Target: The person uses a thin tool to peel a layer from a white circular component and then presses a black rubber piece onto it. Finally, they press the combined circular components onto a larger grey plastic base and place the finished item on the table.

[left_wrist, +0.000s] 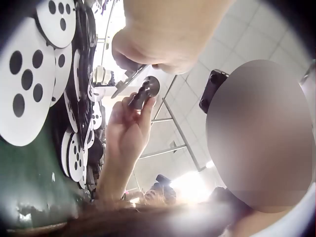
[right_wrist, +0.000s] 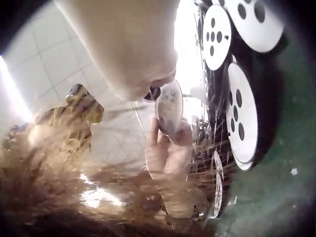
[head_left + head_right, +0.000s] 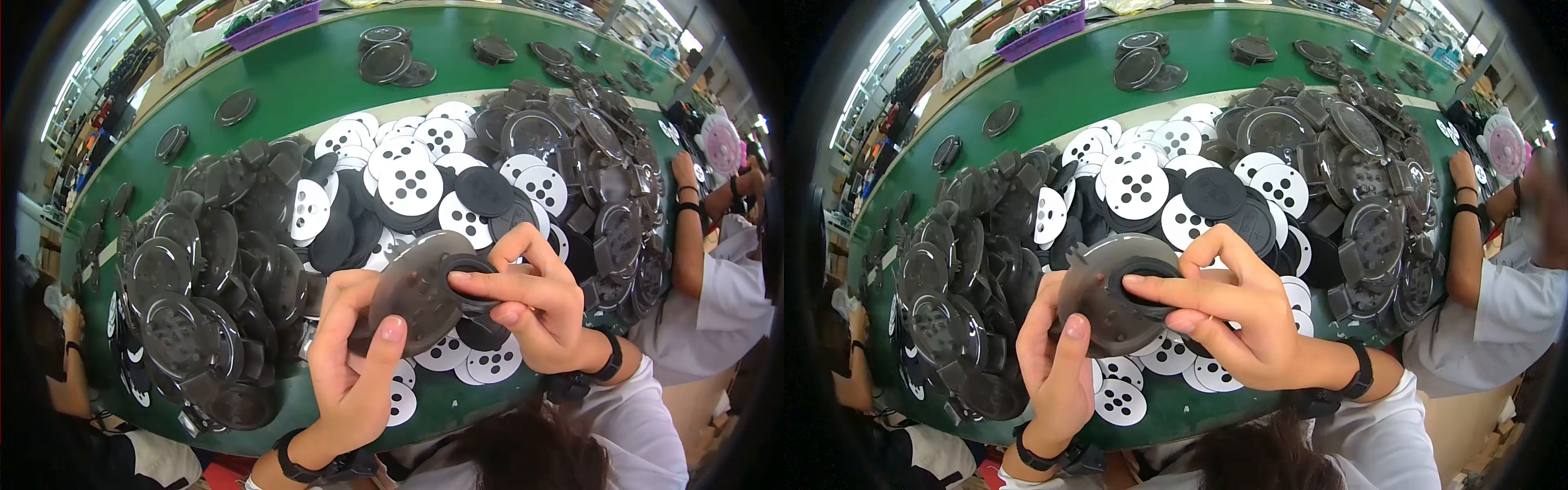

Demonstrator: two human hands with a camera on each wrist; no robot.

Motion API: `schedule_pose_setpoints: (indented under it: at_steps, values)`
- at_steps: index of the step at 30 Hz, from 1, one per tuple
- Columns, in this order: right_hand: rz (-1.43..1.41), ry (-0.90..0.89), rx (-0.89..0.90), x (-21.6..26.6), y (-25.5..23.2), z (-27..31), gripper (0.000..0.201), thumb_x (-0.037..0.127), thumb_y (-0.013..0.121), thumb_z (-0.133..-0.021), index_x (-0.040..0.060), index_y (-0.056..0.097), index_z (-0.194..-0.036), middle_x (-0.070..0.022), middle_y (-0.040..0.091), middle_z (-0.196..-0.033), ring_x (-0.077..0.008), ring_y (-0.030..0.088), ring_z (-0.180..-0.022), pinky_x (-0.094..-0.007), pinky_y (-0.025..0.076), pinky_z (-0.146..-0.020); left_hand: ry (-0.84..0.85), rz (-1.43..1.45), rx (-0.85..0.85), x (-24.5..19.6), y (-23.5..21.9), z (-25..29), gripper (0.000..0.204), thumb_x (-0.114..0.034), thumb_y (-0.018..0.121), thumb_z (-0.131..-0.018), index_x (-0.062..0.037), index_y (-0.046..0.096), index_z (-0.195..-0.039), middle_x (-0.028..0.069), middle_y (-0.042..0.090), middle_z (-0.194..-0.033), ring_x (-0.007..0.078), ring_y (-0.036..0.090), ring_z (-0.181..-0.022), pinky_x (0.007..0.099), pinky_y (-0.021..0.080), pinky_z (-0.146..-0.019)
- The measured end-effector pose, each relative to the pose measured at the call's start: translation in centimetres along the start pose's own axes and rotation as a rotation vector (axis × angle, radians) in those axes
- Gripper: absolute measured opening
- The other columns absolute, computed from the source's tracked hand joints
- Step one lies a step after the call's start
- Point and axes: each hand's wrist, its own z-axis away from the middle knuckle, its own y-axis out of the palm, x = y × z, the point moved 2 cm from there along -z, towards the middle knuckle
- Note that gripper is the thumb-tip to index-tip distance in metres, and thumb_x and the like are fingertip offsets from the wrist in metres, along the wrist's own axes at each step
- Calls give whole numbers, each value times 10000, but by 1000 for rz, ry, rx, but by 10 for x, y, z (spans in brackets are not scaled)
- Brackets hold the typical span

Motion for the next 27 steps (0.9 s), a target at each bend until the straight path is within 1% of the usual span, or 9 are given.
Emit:
schedule_pose_setpoints:
  at_steps: [4,6,9,11,13,20,22,24,27]
  values:
    - [85,-53,-22,-4,6,1,322,41,643,-817,17,655,-1137,-72,383,-899,-69,380,-538,-201,342,-501,-10,36,30,2,2,1,262,-103,519,-915,77,523,-1105,79,448,-1072,108,471,-915,238,402,-791]
    - [234,-113,33,-2,6,1,325,244,562,-920,11,661,-1124,-67,365,-903,-68,351,-563,-201,298,-486,-4,33,42,4,3,1,266,-99,519,-913,79,522,-1111,82,446,-1075,110,469,-911,239,403,-787]
    - [340,-206,46,1,5,0,323,231,583,-902,15,658,-1130,-72,364,-902,-66,339,-563,-194,274,-471,25,-12,75,4,3,2,311,-120,519,-913,90,513,-1142,96,442,-1079,123,466,-906,246,403,-778]
    - [349,-206,47,3,5,-2,318,212,596,-892,17,656,-1137,-74,365,-908,-68,341,-563,-202,274,-463,92,-144,104,3,3,1,367,-157,512,-917,101,498,-1177,110,439,-1079,136,460,-891,254,400,-768]
    - [282,-182,19,4,6,-2,428,29,720,-710,14,652,-1132,-71,365,-860,-90,324,-535,-226,300,-455,83,-130,93,7,3,3,386,-175,508,-918,105,494,-1183,113,439,-1082,138,452,-894,259,396,-771]
    - [266,-157,6,1,5,-1,432,30,719,-724,10,637,-1148,-72,363,-875,-89,339,-542,-224,318,-459,86,-49,63,13,8,5,426,-218,484,-928,109,476,-1201,121,425,-1106,140,420,-931,271,375,-799]
    - [312,-140,58,2,3,-2,333,196,612,-878,8,642,-1152,-82,376,-920,-72,370,-567,-211,330,-466,92,-105,86,15,4,5,430,-224,474,-934,109,469,-1207,121,414,-1117,139,422,-928,267,376,-799]
    - [317,-122,65,3,3,-2,339,194,622,-867,9,643,-1151,-86,379,-922,-75,379,-568,-213,333,-467,96,-161,112,16,4,5,435,-230,464,-939,108,462,-1213,122,403,-1127,138,424,-925,263,377,-798]
    - [329,-117,76,2,3,-3,353,191,646,-845,12,645,-1149,-93,384,-927,-81,394,-568,-217,341,-472,35,-50,107,17,7,5,450,-250,448,-948,107,451,-1223,115,385,-1146,137,436,-948,258,384,-812]
